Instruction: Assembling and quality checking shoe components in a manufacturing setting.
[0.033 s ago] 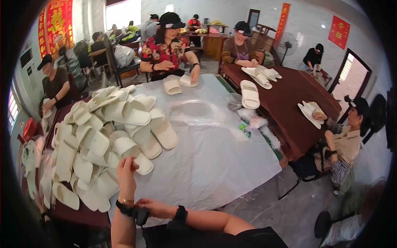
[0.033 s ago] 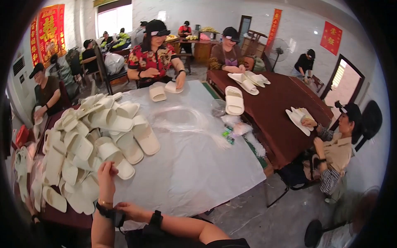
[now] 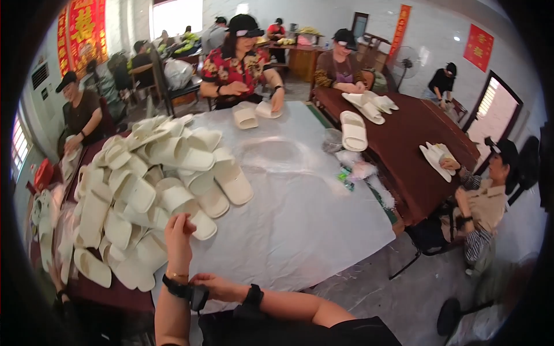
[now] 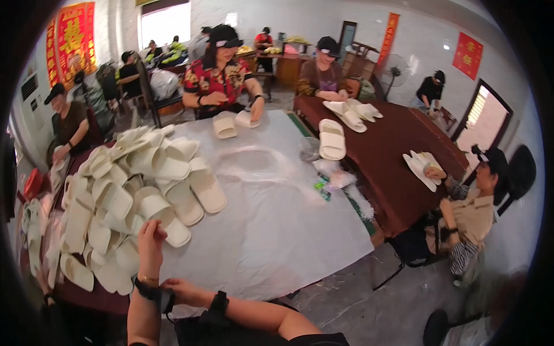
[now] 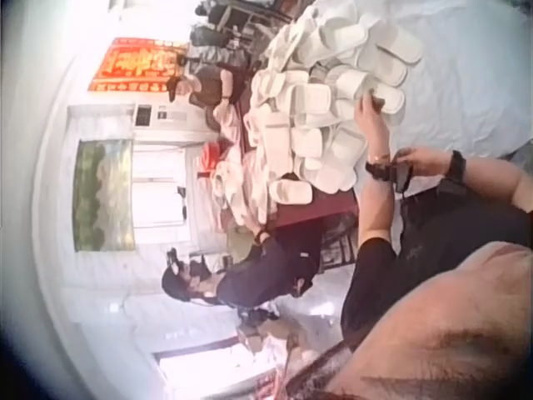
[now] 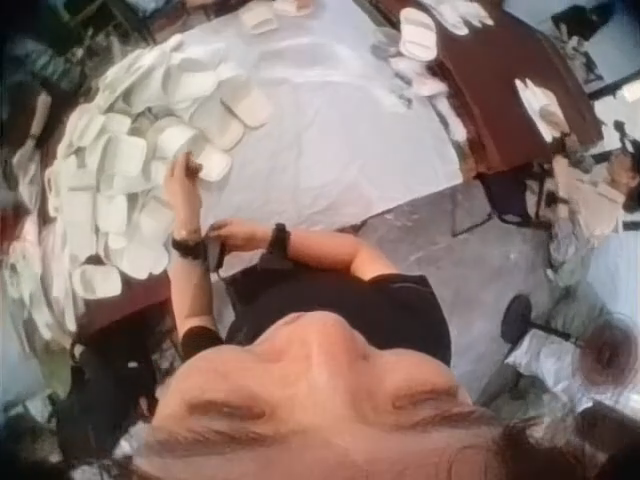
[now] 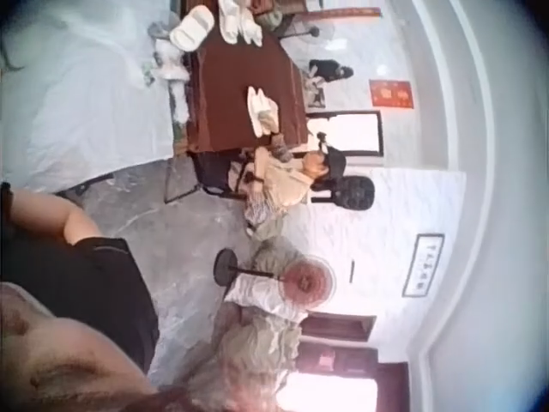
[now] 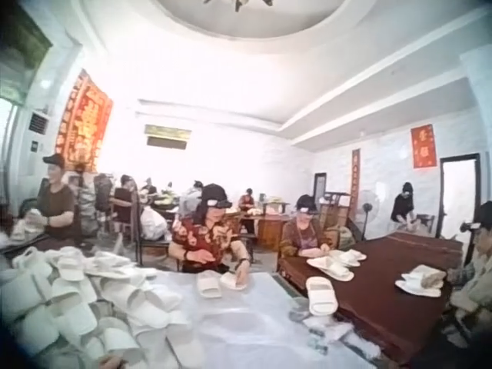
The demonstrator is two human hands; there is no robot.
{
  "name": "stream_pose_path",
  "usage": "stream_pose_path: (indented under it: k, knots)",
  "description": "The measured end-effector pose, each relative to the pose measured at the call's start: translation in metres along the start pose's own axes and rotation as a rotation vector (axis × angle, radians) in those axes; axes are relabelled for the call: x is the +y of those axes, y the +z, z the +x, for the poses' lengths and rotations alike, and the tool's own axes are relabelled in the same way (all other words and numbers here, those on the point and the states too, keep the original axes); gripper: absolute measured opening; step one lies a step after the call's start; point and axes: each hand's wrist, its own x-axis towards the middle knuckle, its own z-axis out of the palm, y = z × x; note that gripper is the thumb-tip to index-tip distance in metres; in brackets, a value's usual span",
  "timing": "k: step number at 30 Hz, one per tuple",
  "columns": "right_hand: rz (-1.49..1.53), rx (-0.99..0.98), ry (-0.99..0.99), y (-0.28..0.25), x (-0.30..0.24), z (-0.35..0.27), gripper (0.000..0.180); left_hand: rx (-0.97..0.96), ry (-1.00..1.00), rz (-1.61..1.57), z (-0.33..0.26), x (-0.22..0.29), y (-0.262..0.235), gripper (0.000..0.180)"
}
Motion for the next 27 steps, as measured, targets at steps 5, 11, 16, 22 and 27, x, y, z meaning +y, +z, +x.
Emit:
stream_pose_path:
  k: [5,11,16,22,27]
  knots:
    - [-0.135,0.086,-0.021,0.012,-0.016,-0.013,0.024,0.051,-0.139,-0.174,0.017,0.003,0.002,0.014]
    - [-0.055,0.021,-0.069,0.008,-0.017,-0.014,0.022,0.097,-0.271,-0.348,0.017,0.004,0.001,0.015]
    - [-0.146,0.045,-0.037,0.024,-0.019,-0.017,0.021,0.101,-0.405,-0.516,0.014,0.004,-0.003,0.011]
    - [-0.090,0.052,-0.080,0.035,-0.021,-0.024,0.021,0.093,-0.345,-0.506,0.009,0.007,-0.009,0.013]
    - [-0.192,0.064,-0.075,0.045,-0.023,-0.027,0.021,0.067,-0.311,-0.513,0.007,0.012,-0.009,0.014]
